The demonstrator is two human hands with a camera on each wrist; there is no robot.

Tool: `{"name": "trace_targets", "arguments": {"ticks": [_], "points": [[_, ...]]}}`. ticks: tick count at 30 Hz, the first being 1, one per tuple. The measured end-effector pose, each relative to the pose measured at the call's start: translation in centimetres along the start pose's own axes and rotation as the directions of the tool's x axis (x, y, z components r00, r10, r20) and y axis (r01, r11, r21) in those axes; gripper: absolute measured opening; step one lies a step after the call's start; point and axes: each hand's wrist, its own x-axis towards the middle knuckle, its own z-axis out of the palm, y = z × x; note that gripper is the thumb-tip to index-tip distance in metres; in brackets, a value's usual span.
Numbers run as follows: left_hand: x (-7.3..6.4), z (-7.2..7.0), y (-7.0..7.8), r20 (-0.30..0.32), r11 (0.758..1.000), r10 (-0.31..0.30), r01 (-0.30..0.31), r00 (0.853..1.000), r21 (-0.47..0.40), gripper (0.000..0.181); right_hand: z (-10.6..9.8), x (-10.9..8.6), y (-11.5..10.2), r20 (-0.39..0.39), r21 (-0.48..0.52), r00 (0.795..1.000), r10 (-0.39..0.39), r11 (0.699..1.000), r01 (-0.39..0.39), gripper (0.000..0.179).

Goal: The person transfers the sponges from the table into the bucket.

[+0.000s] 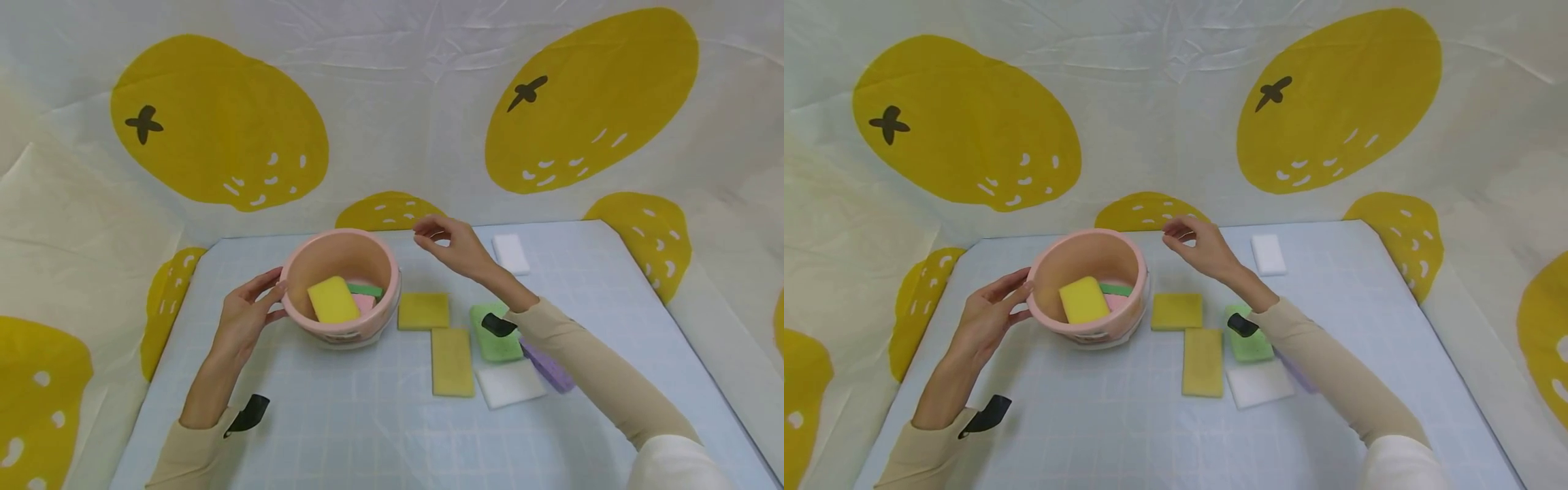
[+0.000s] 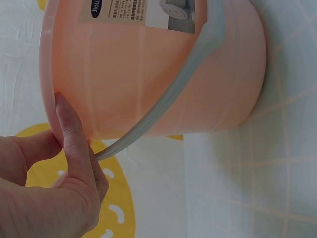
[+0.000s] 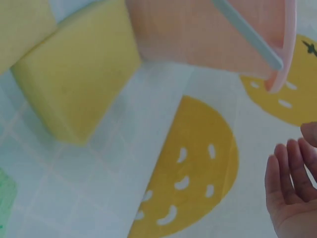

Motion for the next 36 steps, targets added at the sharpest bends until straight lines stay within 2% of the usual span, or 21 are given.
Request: {"name": "trace_targets", "arguments": {"ticks": [4, 11, 14, 25, 36], "points": [[-0.1, 0.1, 0.0, -0.004, 1.0, -0.012, 0.012, 1.0, 0.004, 0.055, -1.0, -0.7, 0.6, -0.034, -0.021, 0.999, 0.013, 1.0, -0.014, 0.023], [-0.1, 0.2, -0.2, 0.003, 1.0, -0.021, 0.021, 1.0, -0.001, 0.055, -2.9, -2.3, -1.3, -0.07, -0.076, 0.997, 0.03, 0.996, -0.035, 0.02], [0.0, 0.3, -0.3, 0.003, 1.0, -0.012, 0.012, 1.0, -0.009, 0.055, -3.6, -2.7, -1.1, -0.09, -0.1, 0.995, 0.04, 0.994, -0.049, 0.021], [0.0, 0.2, -0.2, 0.018, 0.999, 0.029, -0.028, 0.999, -0.023, 0.055, -6.5, -3.7, 5.4, -0.178, -0.175, 0.981, 0.075, 0.979, -0.107, 0.028], [0.0, 0.3, -0.2, -0.018, 1.0, -0.013, 0.013, 1.0, 0.015, 0.054, -8.4, -4.6, 7.3, -0.234, -0.231, 0.965, 0.117, 0.958, -0.172, 0.029]]}}
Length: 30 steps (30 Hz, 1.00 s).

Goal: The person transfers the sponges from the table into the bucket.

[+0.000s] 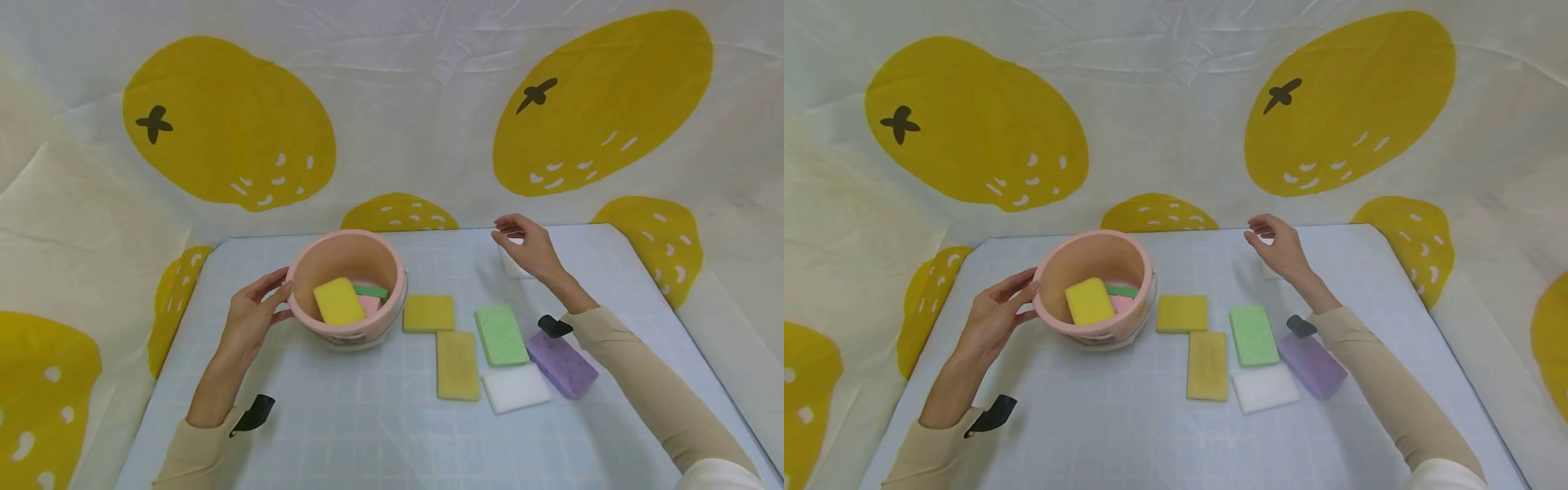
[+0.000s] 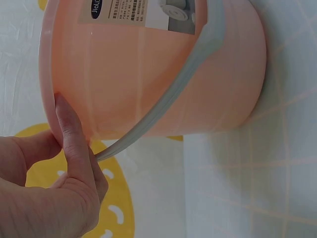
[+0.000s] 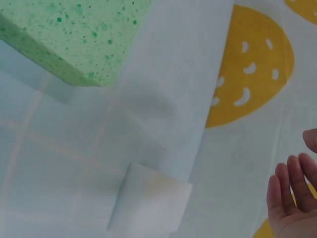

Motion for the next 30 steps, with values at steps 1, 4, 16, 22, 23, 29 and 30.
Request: {"name": "trace_targets", "arguments": {"ticks": [1, 4, 16, 22, 23, 29, 30], "points": [[0.0, 0.0, 0.0, -0.002, 1.0, -0.001, 0.001, 1.0, 0.001, 0.054, 0.0, 0.0, 0.2, -0.003, -0.007, 1.0, 0.005, 1.0, -0.005, 0.029], [0.1, -0.1, 0.0, -0.005, 1.0, -0.005, 0.005, 1.0, 0.001, 0.054, -0.1, -0.1, 1.0, -0.01, -0.028, 1.0, 0.016, 0.999, -0.016, 0.031], [-0.1, -0.2, 0.1, 0.023, 1.0, 0.015, -0.014, 1.0, -0.016, 0.055, -1.1, -0.5, 3.5, -0.015, -0.061, 0.995, 0.099, 0.993, -0.1, 0.034], [-0.1, -0.3, 0.0, 0.036, 0.999, 0.023, -0.021, 0.999, -0.04, 0.054, -1.8, -0.9, 4.2, 0.05, -0.112, 0.973, 0.224, 0.97, -0.217, 0.044], [-0.1, -0.4, 0.0, 0.038, 0.999, 0.025, -0.024, 0.999, -0.046, 0.053, -1.9, -1.0, 4.3, 0.057, -0.121, 0.968, 0.245, 0.964, -0.237, 0.046], [-0.1, -0.3, 0.1, 0.036, 0.999, 0.022, -0.02, 0.999, -0.051, 0.052, -2.1, -1.4, 5.4, 0.078, -0.179, 0.941, 0.33, 0.933, -0.312, 0.051], [0.0, -0.2, 0.1, 0.033, 0.999, 0.019, -0.017, 0.999, -0.049, 0.052, -2.1, -1.4, 5.5, 0.084, -0.19, 0.935, 0.344, 0.927, -0.324, 0.052]]}}
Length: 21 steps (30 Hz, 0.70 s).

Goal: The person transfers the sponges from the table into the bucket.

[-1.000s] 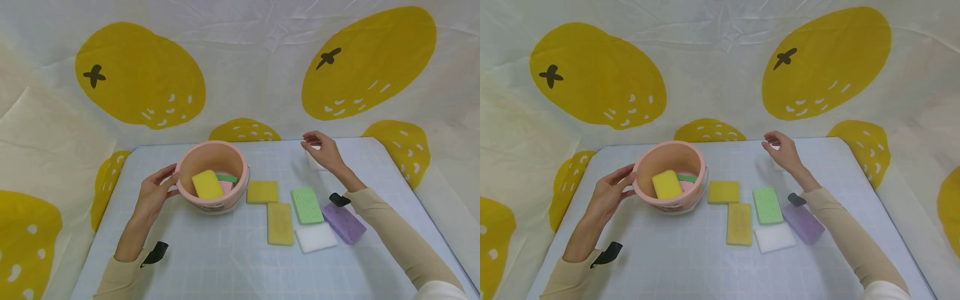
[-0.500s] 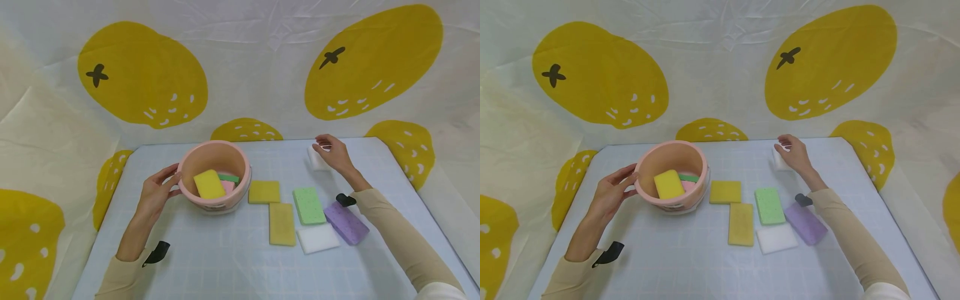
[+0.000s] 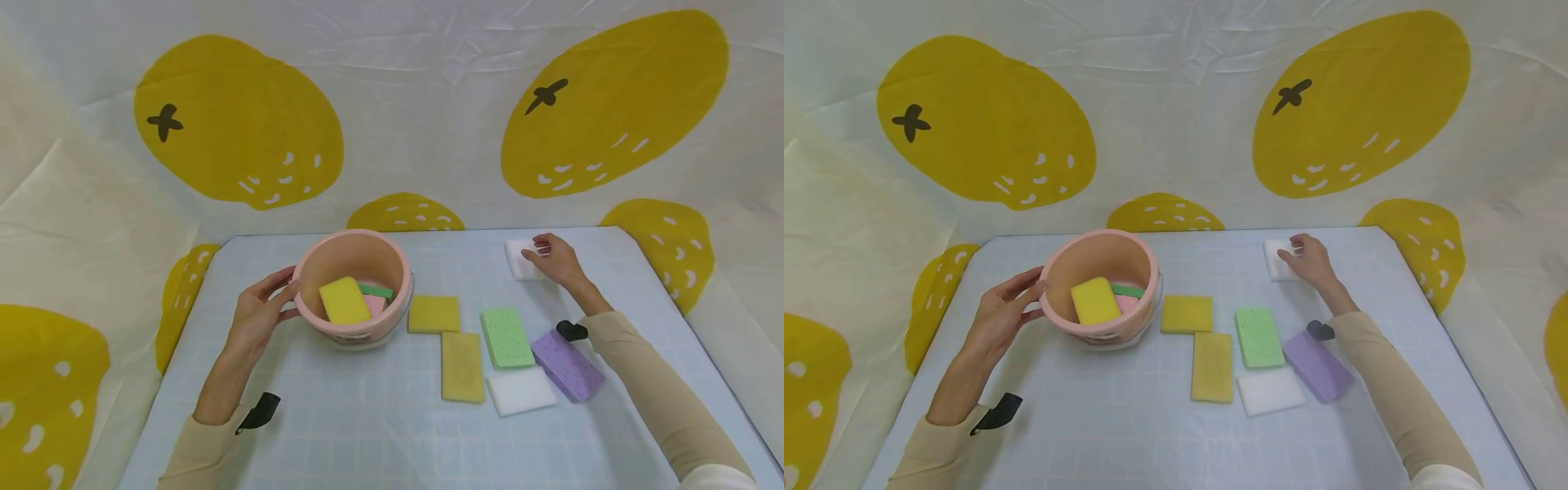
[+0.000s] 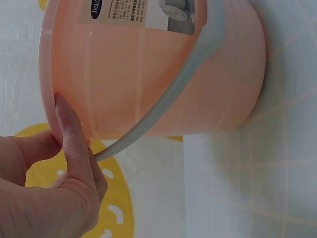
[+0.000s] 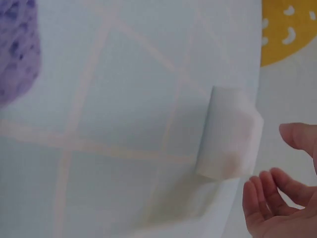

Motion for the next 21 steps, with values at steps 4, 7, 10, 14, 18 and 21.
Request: {"name": "trace_targets", "arguments": {"ticks": [4, 7, 10, 14, 18, 21], "points": [[0.0, 0.1, 0.0, -0.005, 1.0, -0.005, 0.005, 1.0, 0.002, 0.051, 0.1, 0.0, 0.8, 0.041, -0.039, 0.997, 0.065, 0.997, -0.063, 0.058], [-0.1, 0.1, 0.0, -0.002, 1.0, -0.001, 0.001, 1.0, 0.006, 0.052, 0.2, -0.1, 1.2, 0.083, -0.075, 0.991, 0.11, 0.992, -0.104, 0.062], [-0.1, 0.1, 0.0, 0.004, 1.0, 0.006, -0.006, 1.0, 0.001, 0.052, 0.2, -0.1, 1.5, 0.123, -0.11, 0.982, 0.142, 0.986, -0.128, 0.066], [0.0, 0.1, 0.0, 0.001, 1.0, 0.008, -0.008, 1.0, -0.007, 0.051, 0.3, -0.1, 1.6, 0.153, -0.152, 0.976, 0.156, 0.979, -0.133, 0.069], [-0.1, 0.1, 0.1, -0.006, 1.0, -0.003, 0.003, 1.0, 0.003, 0.052, 0.5, 0.1, 1.4, 0.158, -0.162, 0.974, 0.165, 0.977, -0.139, 0.066], [-0.1, 0.1, 0.1, -0.012, 1.0, -0.008, 0.009, 1.0, 0.011, 0.053, 0.4, 0.3, 0.9, 0.155, -0.154, 0.973, 0.171, 0.977, -0.147, 0.065]]}}
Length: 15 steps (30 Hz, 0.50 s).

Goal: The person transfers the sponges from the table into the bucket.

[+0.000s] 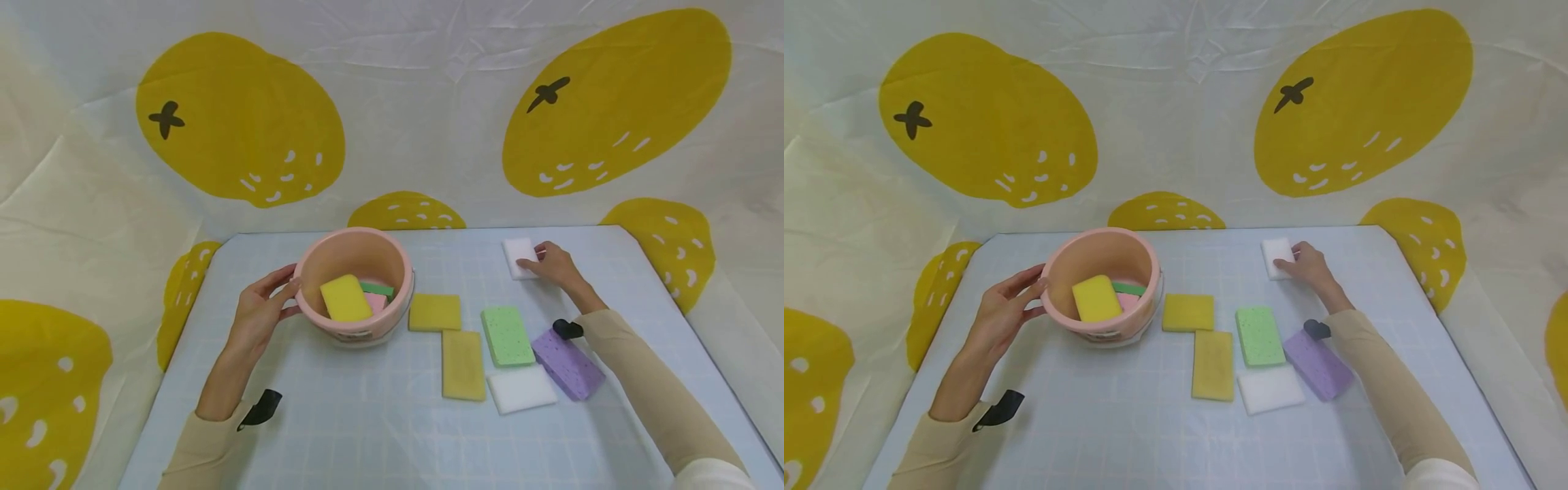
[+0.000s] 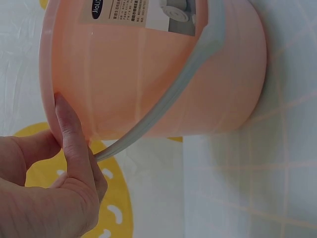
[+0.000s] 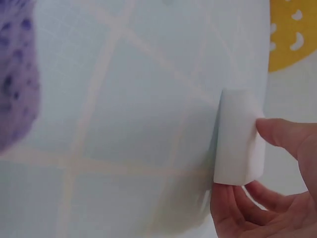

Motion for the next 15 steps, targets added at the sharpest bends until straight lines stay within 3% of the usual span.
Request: {"name": "trace_targets", "arguments": {"ticks": [9, 15], "points": [[0.2, 0.2, -0.1, -0.011, 1.0, -0.013, 0.013, 1.0, 0.008, 0.053, -1.6, -0.6, -0.8, -0.002, 0.052, 1.0, -0.024, 0.998, 0.024, 0.049], [0.2, 0.0, -0.1, -0.011, 1.0, -0.01, 0.01, 1.0, 0.01, 0.054, -2.1, -0.6, -0.7, 0.047, 0.145, 0.999, 0.007, 0.989, -0.013, 0.05]]}}
